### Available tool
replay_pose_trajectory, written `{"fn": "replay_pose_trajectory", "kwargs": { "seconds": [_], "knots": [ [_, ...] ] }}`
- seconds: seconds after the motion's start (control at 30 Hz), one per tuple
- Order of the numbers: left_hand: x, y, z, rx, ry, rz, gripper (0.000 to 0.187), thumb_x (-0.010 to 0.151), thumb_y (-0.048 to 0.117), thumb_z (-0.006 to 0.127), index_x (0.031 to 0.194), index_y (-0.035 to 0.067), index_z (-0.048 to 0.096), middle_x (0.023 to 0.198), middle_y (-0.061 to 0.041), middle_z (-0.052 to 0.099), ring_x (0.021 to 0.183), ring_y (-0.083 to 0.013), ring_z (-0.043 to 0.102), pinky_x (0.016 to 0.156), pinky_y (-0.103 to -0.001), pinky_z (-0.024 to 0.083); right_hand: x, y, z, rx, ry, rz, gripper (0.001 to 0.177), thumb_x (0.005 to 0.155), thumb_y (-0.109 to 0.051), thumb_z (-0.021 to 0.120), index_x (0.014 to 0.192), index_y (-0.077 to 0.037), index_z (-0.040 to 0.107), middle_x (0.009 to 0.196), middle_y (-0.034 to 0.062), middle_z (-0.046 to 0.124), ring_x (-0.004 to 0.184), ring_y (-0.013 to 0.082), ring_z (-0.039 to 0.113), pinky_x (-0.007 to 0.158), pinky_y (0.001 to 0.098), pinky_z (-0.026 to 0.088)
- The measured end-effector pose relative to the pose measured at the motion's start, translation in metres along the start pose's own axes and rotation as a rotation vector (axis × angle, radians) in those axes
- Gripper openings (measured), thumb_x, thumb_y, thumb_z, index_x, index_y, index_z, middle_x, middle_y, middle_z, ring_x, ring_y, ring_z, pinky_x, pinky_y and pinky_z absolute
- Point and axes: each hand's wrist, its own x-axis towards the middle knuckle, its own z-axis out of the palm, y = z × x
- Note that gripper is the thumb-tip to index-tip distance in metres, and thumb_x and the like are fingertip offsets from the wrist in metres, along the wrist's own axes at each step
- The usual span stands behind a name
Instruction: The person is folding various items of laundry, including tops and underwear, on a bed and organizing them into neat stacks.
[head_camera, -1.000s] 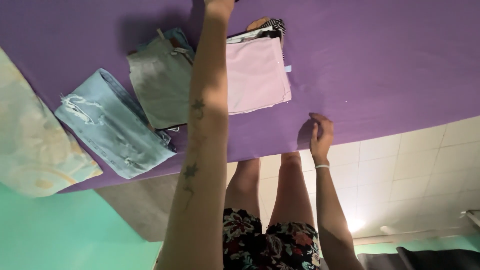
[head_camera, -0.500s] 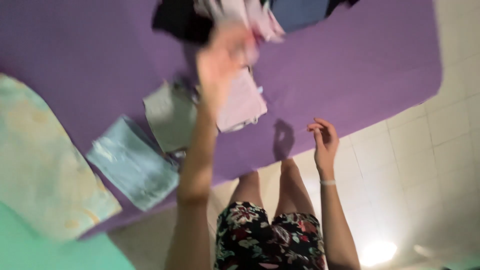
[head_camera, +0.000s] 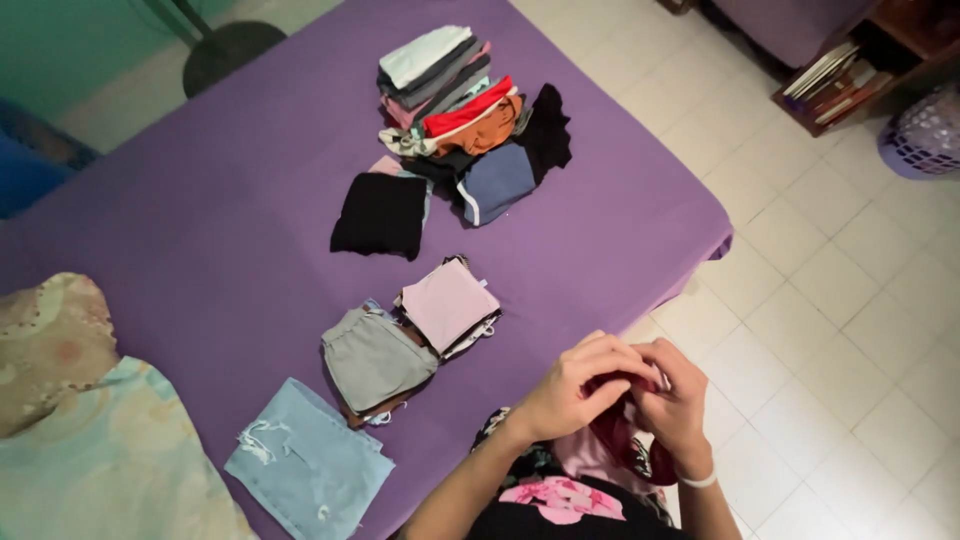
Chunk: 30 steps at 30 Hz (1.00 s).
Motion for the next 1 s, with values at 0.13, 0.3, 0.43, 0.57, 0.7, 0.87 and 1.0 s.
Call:
{"fn": "replay_pose_trajectory", "kwargs": {
  "seconds": [0.13, 0.3, 0.43, 0.57, 0.7, 0.87, 1.0],
  "knots": [
    [-0.017, -0.015, 0.042, 0.254, -0.06, 0.034, 0.031, 0.088, -0.008, 0.046, 0.111, 0.008, 0.058, 0.107, -0.008, 0.059, 0.1, -0.0267, 0.054, 0.089, -0.038, 0.048, -0.04, 0.011, -0.033, -0.037, -0.009, 0.055, 0.027, 0.07, 0.008, 0.057, 0.091, -0.006, 0.067, 0.08, 0.0032, 0.069, 0.066, 0.0105, 0.061, 0.063, 0.0195, 0.048],
    [-0.019, -0.049, 0.085, 0.584, 0.06, 0.155, 0.033, 0.075, -0.015, 0.05, 0.102, 0.003, 0.056, 0.097, -0.01, 0.056, 0.088, -0.028, 0.057, 0.068, -0.037, 0.049, -0.07, 0.013, -0.073, -0.09, 0.082, 0.192, 0.019, 0.073, 0.003, 0.068, 0.086, -0.011, 0.069, 0.061, -0.0021, 0.066, 0.047, 0.0032, 0.052, 0.05, 0.0157, 0.041],
    [-0.027, -0.079, 0.104, 0.78, 0.096, 0.126, 0.038, 0.065, -0.017, 0.054, 0.097, 0.002, 0.059, 0.094, -0.01, 0.057, 0.085, -0.0281, 0.054, 0.067, -0.036, 0.047, -0.092, 0.026, -0.103, -0.128, 0.272, 0.135, 0.028, 0.07, 0.013, 0.058, 0.084, -0.009, 0.067, 0.058, -0.0028, 0.049, 0.052, 0.0049, 0.037, 0.052, 0.0188, 0.032],
    [-0.032, -0.077, 0.102, 0.844, 0.12, -0.418, 0.038, 0.08, -0.018, 0.051, 0.111, 0.003, 0.06, 0.109, -0.006, 0.059, 0.086, -0.0183, 0.061, 0.081, -0.028, 0.06, -0.112, 0.056, -0.132, -0.157, 0.399, -0.018, 0.024, 0.076, 0.019, 0.06, 0.087, -0.001, 0.066, 0.075, 0.0075, 0.062, 0.056, 0.0096, 0.046, 0.052, 0.0186, 0.038],
    [-0.063, -0.094, 0.087, 0.872, 0.242, -0.451, 0.044, 0.077, -0.014, 0.05, 0.113, 0.01, 0.058, 0.111, -0.003, 0.061, 0.103, -0.0172, 0.058, 0.091, -0.035, 0.052, -0.118, 0.068, -0.171, -0.22, 0.472, -0.031, 0.028, 0.074, 0.025, 0.056, 0.092, 0.006, 0.064, 0.08, 0.014, 0.061, 0.064, 0.0155, 0.05, 0.054, 0.0211, 0.041],
    [-0.081, -0.053, 0.084, 0.697, 0.322, -0.606, 0.06, 0.059, -0.025, 0.036, 0.098, 0.014, 0.061, 0.098, 0.0, 0.066, 0.09, -0.0218, 0.064, 0.075, -0.037, 0.048, -0.109, 0.056, -0.195, -0.428, 0.45, -0.055, 0.039, 0.064, 0.017, 0.05, 0.099, 0.008, 0.064, 0.092, 0.0176, 0.056, 0.08, 0.028, 0.051, 0.074, 0.0352, 0.045],
    [-0.084, -0.045, 0.09, 0.722, 0.264, -0.594, 0.062, 0.059, -0.025, 0.037, 0.099, 0.013, 0.063, 0.098, 0.001, 0.069, 0.092, -0.0194, 0.066, 0.083, -0.035, 0.05, -0.107, 0.067, -0.193, -0.348, 0.33, 0.133, 0.048, 0.06, 0.011, 0.045, 0.104, 0.002, 0.063, 0.1, 0.0147, 0.058, 0.091, 0.0269, 0.054, 0.085, 0.0358, 0.047]
  ]
}}
